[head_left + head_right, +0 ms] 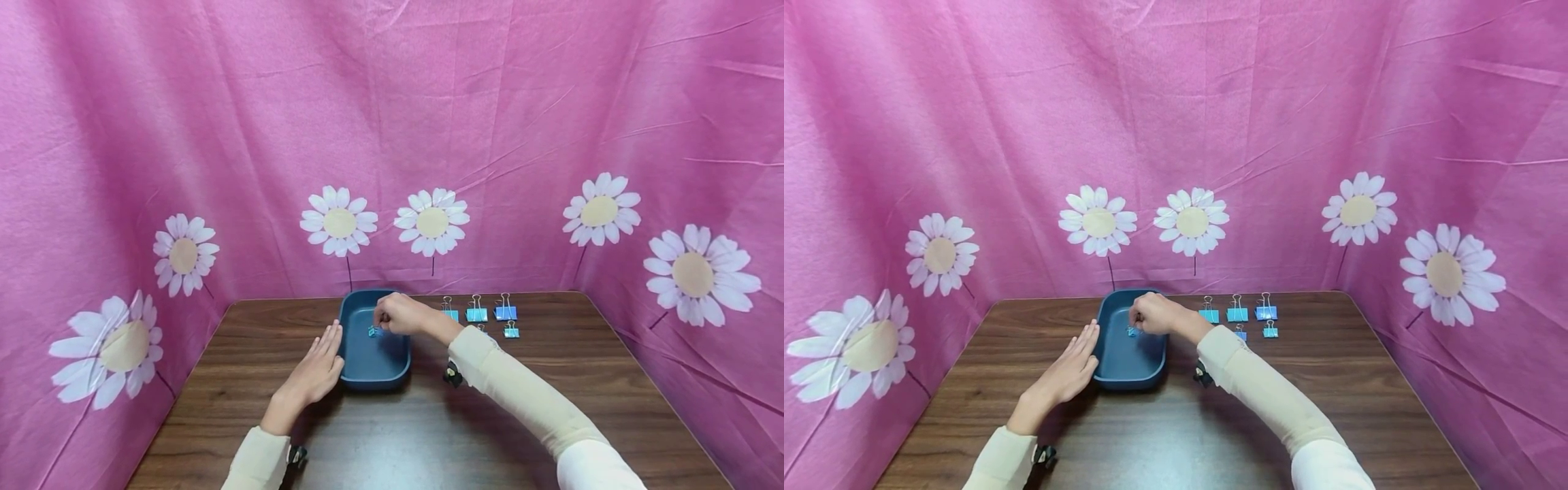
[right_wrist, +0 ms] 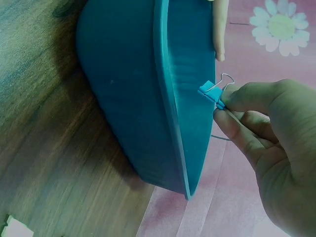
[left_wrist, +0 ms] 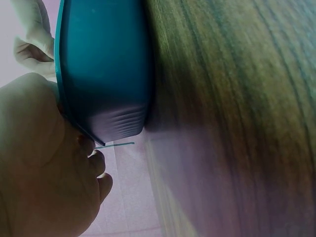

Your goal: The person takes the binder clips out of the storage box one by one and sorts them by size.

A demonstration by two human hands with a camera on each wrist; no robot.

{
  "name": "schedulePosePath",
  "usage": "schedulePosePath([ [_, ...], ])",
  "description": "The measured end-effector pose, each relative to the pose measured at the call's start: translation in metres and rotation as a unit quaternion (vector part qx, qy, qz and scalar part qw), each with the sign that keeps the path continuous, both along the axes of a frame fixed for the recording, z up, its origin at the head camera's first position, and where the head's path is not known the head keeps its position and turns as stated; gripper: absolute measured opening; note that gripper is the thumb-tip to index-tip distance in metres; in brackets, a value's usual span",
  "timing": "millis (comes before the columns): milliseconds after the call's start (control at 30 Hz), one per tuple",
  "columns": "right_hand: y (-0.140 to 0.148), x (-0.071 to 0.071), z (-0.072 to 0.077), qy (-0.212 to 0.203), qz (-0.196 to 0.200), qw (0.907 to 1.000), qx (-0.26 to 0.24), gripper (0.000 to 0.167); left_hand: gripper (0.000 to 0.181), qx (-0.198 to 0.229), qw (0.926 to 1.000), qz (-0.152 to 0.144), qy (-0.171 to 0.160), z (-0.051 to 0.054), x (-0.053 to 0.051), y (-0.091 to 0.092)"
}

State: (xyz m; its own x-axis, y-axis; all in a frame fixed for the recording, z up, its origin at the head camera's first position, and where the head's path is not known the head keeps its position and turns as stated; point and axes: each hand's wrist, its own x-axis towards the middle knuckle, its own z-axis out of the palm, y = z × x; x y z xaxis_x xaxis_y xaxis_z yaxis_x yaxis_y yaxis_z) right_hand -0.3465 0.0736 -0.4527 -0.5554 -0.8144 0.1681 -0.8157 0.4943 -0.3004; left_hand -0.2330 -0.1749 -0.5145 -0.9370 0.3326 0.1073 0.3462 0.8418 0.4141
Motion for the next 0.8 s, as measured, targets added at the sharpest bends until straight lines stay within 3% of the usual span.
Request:
schedulePosePath([
  [800, 0.033, 0.007, 0.011, -0.021, -0.027, 0.9986, -0.041, 0.015, 0.063, -0.003, 1.0, 0.0, 0.002, 0.002, 0.001, 0.0],
])
